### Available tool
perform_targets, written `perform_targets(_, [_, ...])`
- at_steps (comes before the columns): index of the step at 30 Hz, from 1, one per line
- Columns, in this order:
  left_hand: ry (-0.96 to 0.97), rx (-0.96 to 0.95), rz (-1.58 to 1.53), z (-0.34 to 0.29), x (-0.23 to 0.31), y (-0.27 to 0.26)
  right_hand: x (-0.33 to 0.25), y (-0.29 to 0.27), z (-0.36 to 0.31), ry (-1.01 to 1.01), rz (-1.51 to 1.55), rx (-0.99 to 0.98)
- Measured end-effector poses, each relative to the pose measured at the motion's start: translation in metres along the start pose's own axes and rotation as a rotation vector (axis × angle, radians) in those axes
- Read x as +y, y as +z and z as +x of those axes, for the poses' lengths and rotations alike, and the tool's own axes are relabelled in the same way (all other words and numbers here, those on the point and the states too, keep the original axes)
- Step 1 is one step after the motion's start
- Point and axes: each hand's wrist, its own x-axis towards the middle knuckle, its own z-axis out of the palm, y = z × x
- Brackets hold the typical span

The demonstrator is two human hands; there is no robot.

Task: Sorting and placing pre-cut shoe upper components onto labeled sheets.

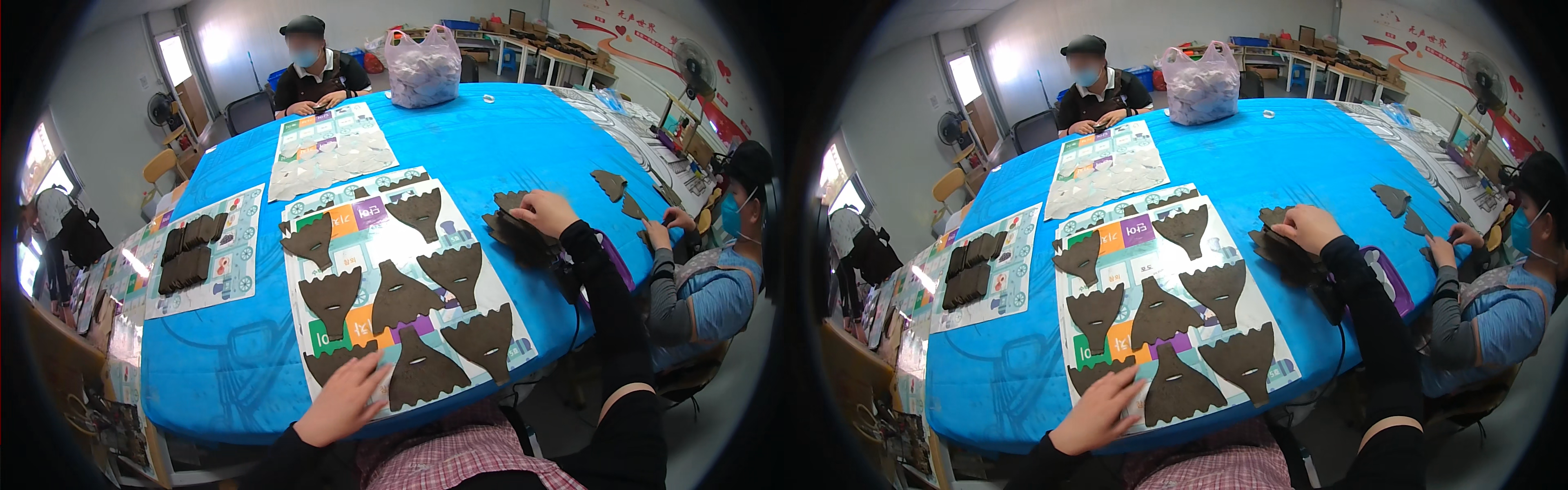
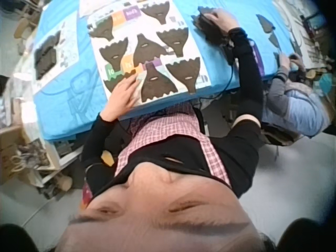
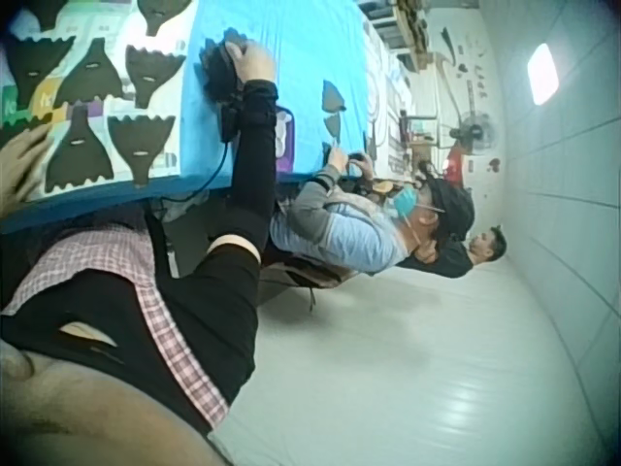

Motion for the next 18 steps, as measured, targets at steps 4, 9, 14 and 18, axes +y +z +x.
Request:
perform_targets(4, [-0.207,0.1,0.042,-0.024,-0.025,-0.001,0.012,0.02,-0.005,-0.038,0.082,0.284])
perform_targets(9, [-0.329,0.184,0.133,-0.039,-0.045,0.025,0.011,0.023,-0.001,-0.03,0.081,0.256])
perform_targets(14, [-0.324,0.197,0.093,-0.034,-0.049,0.03,0.011,0.024,-0.003,0.111,0.117,0.237])
perform_targets(18, [-0.344,0.225,0.087,-0.039,-0.048,0.029,0.014,0.033,0.008,0.019,0.046,0.321])
